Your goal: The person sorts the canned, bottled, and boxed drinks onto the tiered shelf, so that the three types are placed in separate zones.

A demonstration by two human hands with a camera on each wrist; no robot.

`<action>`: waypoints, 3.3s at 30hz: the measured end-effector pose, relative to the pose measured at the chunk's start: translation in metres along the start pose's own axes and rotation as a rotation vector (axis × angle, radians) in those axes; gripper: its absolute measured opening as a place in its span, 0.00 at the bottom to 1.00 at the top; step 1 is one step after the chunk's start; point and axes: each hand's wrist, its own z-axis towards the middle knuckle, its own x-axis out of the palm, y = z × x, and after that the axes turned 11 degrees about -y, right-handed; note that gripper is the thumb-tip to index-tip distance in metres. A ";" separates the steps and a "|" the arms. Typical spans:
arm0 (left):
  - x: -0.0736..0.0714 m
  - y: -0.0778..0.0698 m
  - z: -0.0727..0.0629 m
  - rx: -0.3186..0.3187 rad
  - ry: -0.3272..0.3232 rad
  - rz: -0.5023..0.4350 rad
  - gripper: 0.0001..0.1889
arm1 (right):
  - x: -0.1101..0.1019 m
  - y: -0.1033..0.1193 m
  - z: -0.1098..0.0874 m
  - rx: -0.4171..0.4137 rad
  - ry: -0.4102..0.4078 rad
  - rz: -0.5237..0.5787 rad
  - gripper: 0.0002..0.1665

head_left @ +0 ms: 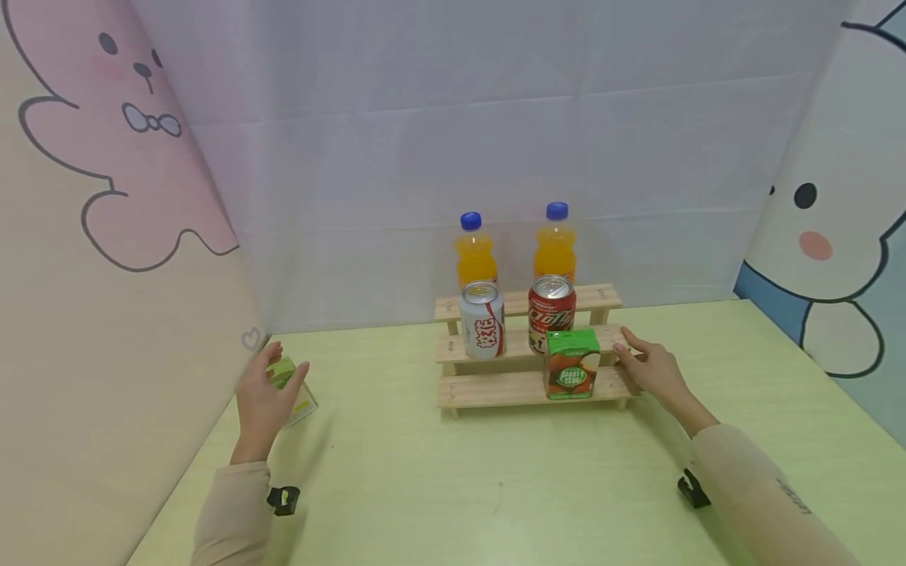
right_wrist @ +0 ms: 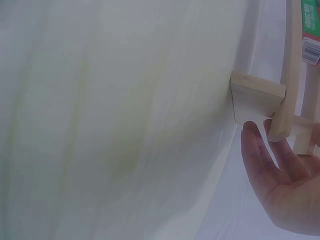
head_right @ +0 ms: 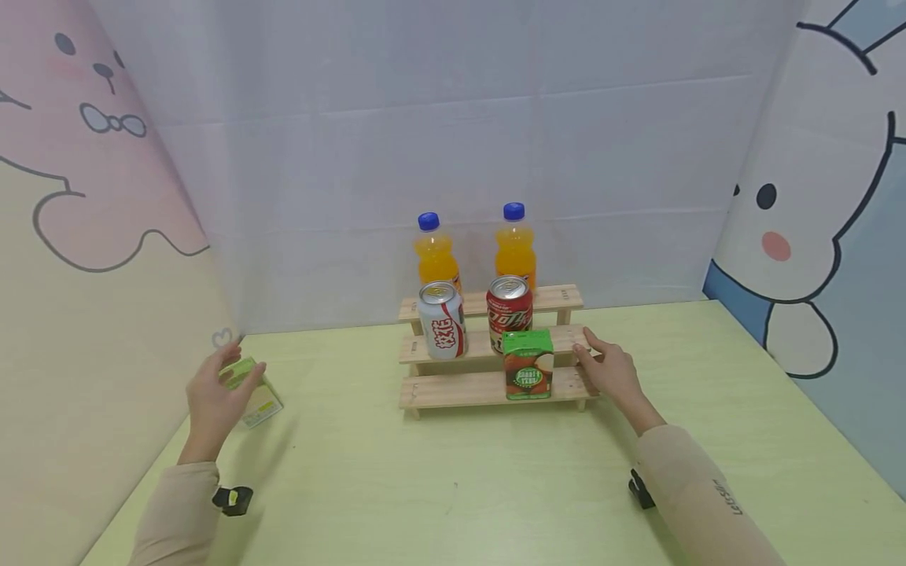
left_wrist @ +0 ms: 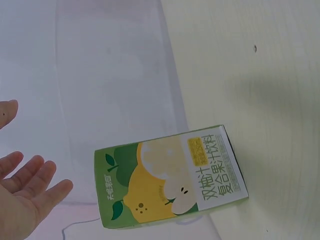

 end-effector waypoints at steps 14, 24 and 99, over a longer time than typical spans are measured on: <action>-0.021 0.021 0.004 -0.178 0.067 0.111 0.42 | 0.001 -0.004 0.000 -0.008 -0.004 0.009 0.33; -0.027 0.043 0.004 -0.310 0.201 0.200 0.44 | 0.001 -0.005 0.001 -0.014 -0.011 0.015 0.33; -0.018 0.012 0.007 -0.235 0.170 -0.009 0.23 | 0.000 -0.001 0.001 -0.012 -0.005 -0.020 0.33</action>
